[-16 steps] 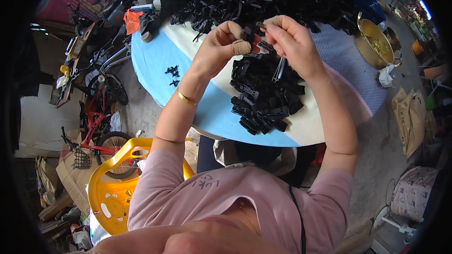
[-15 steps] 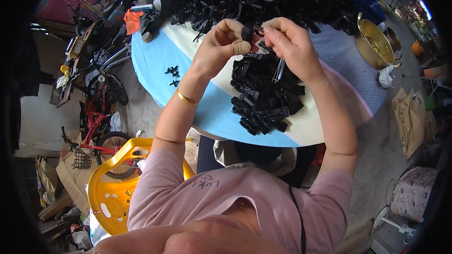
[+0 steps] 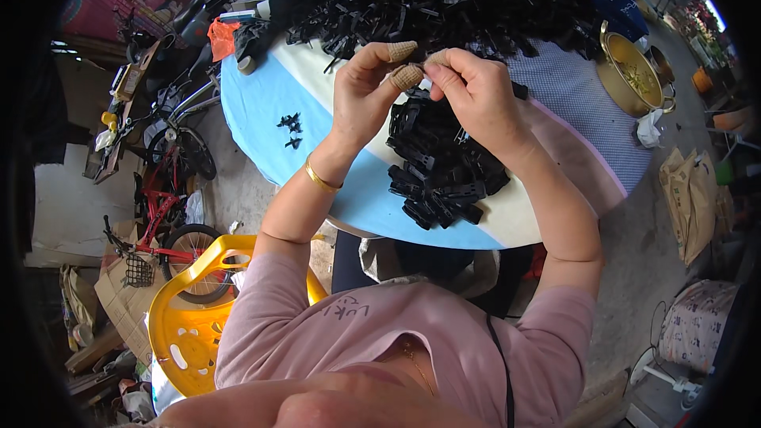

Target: Manually assembling small black plastic components at a workstation.

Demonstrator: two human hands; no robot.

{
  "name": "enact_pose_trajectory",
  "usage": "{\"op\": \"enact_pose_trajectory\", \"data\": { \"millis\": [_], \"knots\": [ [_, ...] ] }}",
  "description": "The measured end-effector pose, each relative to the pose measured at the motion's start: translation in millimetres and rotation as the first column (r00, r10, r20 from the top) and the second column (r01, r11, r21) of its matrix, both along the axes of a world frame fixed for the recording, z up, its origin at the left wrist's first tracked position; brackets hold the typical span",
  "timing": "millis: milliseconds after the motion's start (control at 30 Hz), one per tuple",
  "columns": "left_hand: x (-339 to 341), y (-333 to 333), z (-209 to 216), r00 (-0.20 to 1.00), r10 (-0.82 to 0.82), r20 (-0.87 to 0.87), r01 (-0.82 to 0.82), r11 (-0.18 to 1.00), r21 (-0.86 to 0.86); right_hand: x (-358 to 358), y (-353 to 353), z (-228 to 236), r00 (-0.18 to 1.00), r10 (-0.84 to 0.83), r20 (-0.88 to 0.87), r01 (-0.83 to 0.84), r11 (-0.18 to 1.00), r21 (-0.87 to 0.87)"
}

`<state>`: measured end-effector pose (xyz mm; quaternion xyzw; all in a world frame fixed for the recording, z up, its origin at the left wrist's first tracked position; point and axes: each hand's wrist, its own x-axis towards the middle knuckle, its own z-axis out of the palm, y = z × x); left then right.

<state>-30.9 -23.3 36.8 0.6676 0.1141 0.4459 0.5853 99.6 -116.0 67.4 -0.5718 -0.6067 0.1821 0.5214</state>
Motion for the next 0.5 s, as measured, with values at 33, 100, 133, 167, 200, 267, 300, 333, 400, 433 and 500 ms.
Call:
{"op": "enact_pose_trajectory", "data": {
  "millis": [33,100,133,167,200,267,300,333,400,433,500],
  "knots": [
    [0.0,0.2,-0.9,0.998,0.065,-0.001,-0.064,0.988,0.139,-0.2,-0.4,-0.2,1.0,0.007,0.03,-0.007,1.0,-0.006],
    [-0.6,-0.3,0.5,0.992,0.128,0.007,-0.125,0.953,0.275,2.2,0.9,1.3,0.998,0.022,-0.05,-0.027,0.995,-0.097],
    [-2.1,-1.4,5.0,0.978,0.209,-0.006,-0.188,0.891,0.413,3.0,1.7,1.5,0.991,0.033,-0.131,-0.057,0.981,-0.184],
    [-2.9,-2.1,7.4,0.958,0.288,-0.006,-0.239,0.806,0.542,3.4,1.2,0.8,0.991,0.033,-0.132,-0.057,0.981,-0.183],
    [-1.2,-2.5,4.1,0.958,0.288,-0.007,-0.238,0.806,0.543,4.1,0.5,-0.4,0.984,0.048,-0.173,-0.08,0.979,-0.186],
    [4.7,-4.1,-1.9,0.985,0.169,0.035,-0.172,0.935,0.309,4.5,2.0,-2.9,0.976,0.059,-0.212,-0.1,0.977,-0.187],
    [6.2,-1.7,-2.5,0.993,0.026,0.112,-0.039,0.992,0.117,4.0,6.4,-4.6,0.983,0.067,-0.173,-0.077,0.996,-0.051],
    [6.8,-0.7,1.5,0.972,-0.101,0.211,0.118,0.99,-0.071,4.5,8.3,-6.8,0.988,0.067,-0.137,-0.056,0.995,0.084],
    [-0.1,5.9,13.6,0.958,-0.098,0.27,0.202,0.898,-0.39,11.4,4.1,-1.4,0.999,0.032,-0.012,-0.03,0.994,0.102],
    [-2.2,12.3,14.1,0.937,-0.14,0.32,0.287,0.832,-0.475,14.1,3.3,1.2,0.999,0.017,0.036,-0.02,0.994,0.108],
    [-2.2,16.0,10.9,0.911,-0.174,0.375,0.369,0.752,-0.547,18.3,4.1,2.6,0.989,0.034,0.145,-0.058,0.985,0.163]
  ]
}}
